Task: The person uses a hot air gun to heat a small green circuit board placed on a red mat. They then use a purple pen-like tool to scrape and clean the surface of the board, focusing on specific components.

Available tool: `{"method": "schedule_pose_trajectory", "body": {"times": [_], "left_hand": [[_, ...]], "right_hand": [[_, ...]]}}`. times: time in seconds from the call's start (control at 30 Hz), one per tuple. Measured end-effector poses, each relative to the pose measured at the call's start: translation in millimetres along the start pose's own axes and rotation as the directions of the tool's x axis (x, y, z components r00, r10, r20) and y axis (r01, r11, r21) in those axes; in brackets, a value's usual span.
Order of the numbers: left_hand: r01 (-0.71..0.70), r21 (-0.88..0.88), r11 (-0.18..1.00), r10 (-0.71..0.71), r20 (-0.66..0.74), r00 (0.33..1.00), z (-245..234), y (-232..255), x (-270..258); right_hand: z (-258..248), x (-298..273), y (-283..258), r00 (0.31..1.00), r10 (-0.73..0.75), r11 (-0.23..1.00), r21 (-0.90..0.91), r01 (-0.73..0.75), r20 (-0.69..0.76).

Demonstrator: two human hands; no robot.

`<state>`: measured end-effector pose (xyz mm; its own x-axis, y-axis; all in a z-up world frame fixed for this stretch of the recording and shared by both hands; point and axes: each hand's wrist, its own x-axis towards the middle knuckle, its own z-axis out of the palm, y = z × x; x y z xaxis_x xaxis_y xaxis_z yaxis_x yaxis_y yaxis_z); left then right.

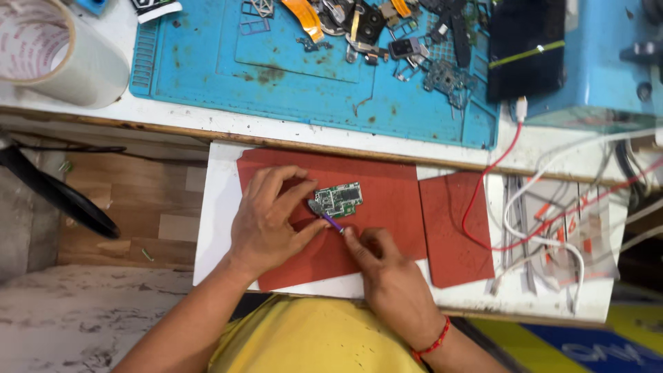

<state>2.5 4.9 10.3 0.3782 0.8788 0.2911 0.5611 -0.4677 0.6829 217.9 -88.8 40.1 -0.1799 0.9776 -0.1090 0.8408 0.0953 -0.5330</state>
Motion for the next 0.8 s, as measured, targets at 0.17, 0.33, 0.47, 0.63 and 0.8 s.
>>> {"method": "schedule_pose_trajectory", "body": {"times": [0.17, 0.33, 0.47, 0.63, 0.8], "left_hand": [[0.008, -0.03, 1.0, -0.008, 0.016, 1.0, 0, -3, 2], [0.008, -0.07, 0.998, -0.006, 0.038, 0.999, -2, -6, 3], [-0.036, 0.001, 0.999, 0.036, 0.06, 0.998, -6, -7, 2], [-0.058, 0.015, 0.998, 0.053, 0.235, 0.971, -17, -5, 21], [-0.115, -0.015, 0.993, 0.116, 0.253, 0.961, -10, -10, 34]], "right_hand": [[3, 8, -14, 0.996, 0.078, 0.996, -0.028, -0.079, -0.033], [21, 1, -32, 0.975, 0.162, 0.986, 0.048, -0.157, -0.152], [30, -20, -32, 0.965, 0.222, 0.963, 0.186, -0.195, -0.138], [27, -26, -31, 0.934, 0.274, 0.962, 0.065, -0.267, -0.23], [27, -13, -25, 0.922, 0.252, 0.957, -0.062, -0.282, -0.295]]}}
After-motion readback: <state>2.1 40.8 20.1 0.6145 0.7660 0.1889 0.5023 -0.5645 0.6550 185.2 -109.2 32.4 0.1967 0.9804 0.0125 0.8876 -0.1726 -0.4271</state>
